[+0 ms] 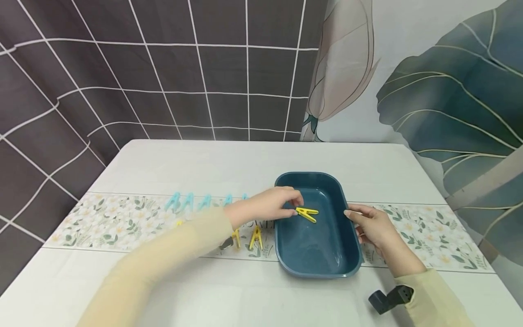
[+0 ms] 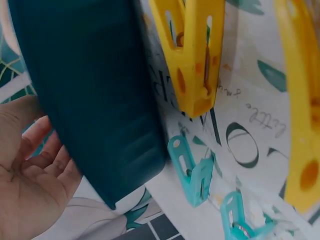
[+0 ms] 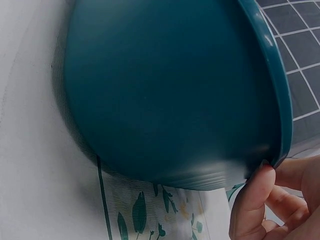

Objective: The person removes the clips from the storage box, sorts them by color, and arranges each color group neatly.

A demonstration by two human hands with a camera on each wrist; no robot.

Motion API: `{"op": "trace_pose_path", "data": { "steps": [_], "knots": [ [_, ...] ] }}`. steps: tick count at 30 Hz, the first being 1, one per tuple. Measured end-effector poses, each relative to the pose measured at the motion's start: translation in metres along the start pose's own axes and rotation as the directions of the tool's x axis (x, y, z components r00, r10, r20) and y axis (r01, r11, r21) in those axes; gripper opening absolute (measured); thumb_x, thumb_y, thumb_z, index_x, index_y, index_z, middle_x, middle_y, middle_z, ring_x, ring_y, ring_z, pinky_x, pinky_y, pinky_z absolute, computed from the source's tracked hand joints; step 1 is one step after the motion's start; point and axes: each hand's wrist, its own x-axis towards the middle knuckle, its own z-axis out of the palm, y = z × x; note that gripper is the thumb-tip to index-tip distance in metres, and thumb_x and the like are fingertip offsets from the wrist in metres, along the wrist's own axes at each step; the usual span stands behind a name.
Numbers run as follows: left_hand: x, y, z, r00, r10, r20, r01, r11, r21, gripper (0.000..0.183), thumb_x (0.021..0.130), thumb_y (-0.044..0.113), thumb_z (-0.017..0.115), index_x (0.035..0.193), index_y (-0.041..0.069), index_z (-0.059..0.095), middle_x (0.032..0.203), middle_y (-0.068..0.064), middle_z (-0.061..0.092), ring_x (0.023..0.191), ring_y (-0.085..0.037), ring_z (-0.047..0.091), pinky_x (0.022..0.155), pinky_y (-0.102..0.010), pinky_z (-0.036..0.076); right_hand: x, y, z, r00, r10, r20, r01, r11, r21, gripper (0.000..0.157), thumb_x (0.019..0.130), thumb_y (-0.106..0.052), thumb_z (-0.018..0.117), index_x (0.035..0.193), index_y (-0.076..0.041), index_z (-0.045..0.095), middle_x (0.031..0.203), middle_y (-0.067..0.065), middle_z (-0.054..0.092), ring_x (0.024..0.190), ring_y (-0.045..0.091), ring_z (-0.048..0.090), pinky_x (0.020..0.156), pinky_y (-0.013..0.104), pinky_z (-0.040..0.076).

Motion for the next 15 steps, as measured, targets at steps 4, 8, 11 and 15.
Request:
{"op": "trace_pose_path", "data": {
  "steps": [4,8,11,15],
  "knots": [
    [0.012,0.000,0.009,0.999,-0.027,0.020,0.026,0.998,0.053,0.026,0.095,0.017,0.059,0.120,0.012,0.060,0.115,0.000,0.061,0.105,-0.008,0.056,0.089,-0.014,0.044,0.000,0.001,0.000,1.000,0.001,-0.001,-0.001,1.000,0.009,0.062,0.098,-0.035,0.050,0.143,0.004,0.034,0.075,-0.013,0.059,0.061,0.008,0.051,0.050,0.023,0.047],
    [0.020,0.003,0.018,0.996,-0.083,0.011,0.082,0.991,0.105,0.025,0.094,0.021,0.059,0.119,0.017,0.060,0.114,0.003,0.062,0.102,-0.007,0.057,0.085,-0.016,0.045,0.001,0.001,0.001,1.000,0.005,-0.002,-0.005,1.000,-0.001,0.062,0.098,-0.036,0.050,0.144,0.004,0.034,0.077,-0.013,0.059,0.062,0.009,0.051,0.051,0.024,0.047],
    [0.024,0.006,0.022,0.990,-0.142,0.000,0.140,0.974,0.180,0.028,0.094,0.025,0.060,0.121,0.020,0.059,0.112,0.005,0.062,0.097,-0.007,0.057,0.079,-0.019,0.046,0.001,0.001,0.001,1.000,0.008,0.004,-0.008,1.000,-0.002,0.063,0.098,-0.036,0.049,0.144,0.003,0.033,0.077,-0.012,0.058,0.061,0.009,0.051,0.051,0.024,0.047],
    [0.029,0.011,0.025,0.981,-0.193,0.005,0.182,0.934,0.306,0.033,0.092,0.030,0.062,0.125,0.023,0.059,0.112,0.005,0.062,0.094,-0.008,0.058,0.074,-0.022,0.047,0.001,0.000,-0.001,1.000,0.003,0.012,-0.003,1.000,0.012,0.063,0.098,-0.035,0.050,0.145,0.004,0.032,0.075,-0.012,0.058,0.060,0.008,0.051,0.050,0.023,0.047]
  ]
}}
